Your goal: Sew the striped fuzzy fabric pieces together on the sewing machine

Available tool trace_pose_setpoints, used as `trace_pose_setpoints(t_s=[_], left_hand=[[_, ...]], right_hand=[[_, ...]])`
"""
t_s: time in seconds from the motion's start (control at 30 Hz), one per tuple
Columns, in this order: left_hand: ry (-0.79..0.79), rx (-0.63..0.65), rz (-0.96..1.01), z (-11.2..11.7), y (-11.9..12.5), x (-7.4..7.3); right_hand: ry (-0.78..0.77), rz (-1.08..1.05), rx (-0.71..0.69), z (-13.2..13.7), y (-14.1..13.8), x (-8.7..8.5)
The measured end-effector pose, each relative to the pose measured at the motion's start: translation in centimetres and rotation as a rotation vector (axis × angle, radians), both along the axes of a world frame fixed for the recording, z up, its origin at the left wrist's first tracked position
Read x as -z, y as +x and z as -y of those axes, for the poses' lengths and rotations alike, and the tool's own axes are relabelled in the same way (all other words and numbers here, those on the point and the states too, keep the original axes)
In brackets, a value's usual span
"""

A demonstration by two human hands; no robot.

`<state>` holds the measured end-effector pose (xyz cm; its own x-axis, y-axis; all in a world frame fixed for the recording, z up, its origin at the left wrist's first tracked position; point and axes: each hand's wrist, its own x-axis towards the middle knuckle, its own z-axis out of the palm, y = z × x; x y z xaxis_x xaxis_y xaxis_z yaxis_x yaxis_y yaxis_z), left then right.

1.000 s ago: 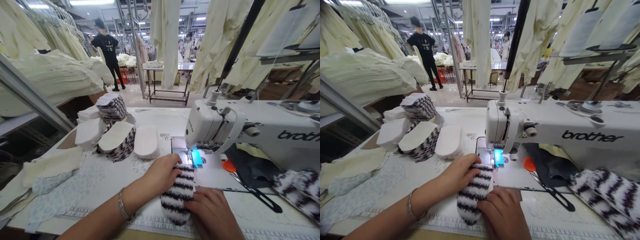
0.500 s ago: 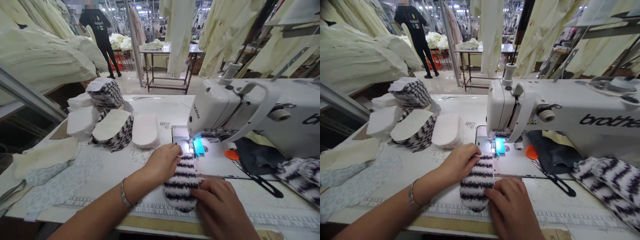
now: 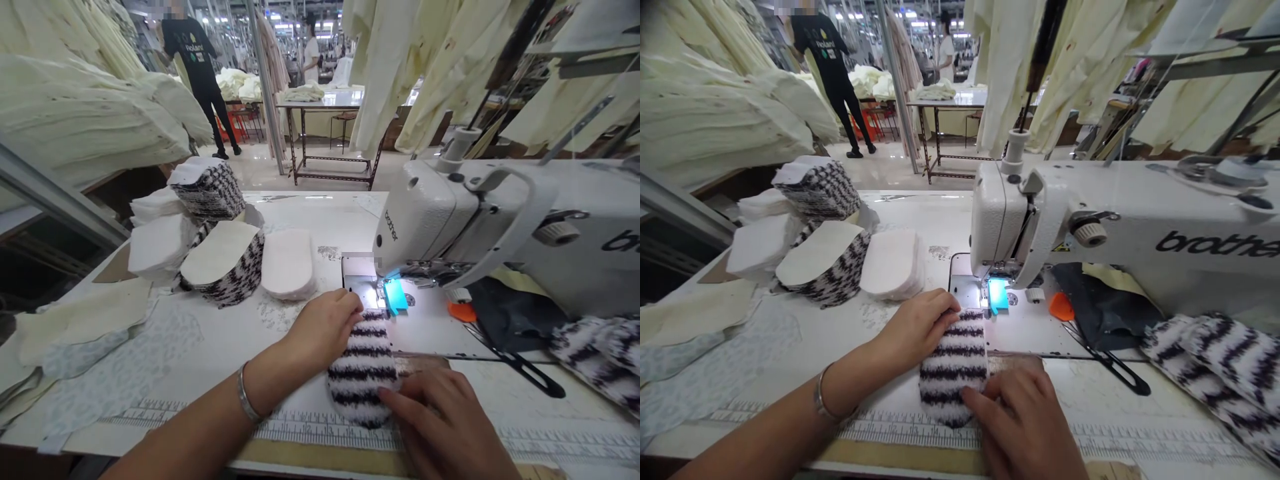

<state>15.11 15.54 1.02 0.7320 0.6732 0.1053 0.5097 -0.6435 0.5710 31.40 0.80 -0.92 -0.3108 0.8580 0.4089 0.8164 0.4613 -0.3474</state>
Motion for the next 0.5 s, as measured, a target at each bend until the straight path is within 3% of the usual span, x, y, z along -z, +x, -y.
trace_pose_setpoints(t_s=[0.5], left_hand=[[0.013,-0.019,0.034,-0.04,0.3,0.6]], right_hand=[[0.053,-0.138,0.054,-0.1,-0.25,0.11]])
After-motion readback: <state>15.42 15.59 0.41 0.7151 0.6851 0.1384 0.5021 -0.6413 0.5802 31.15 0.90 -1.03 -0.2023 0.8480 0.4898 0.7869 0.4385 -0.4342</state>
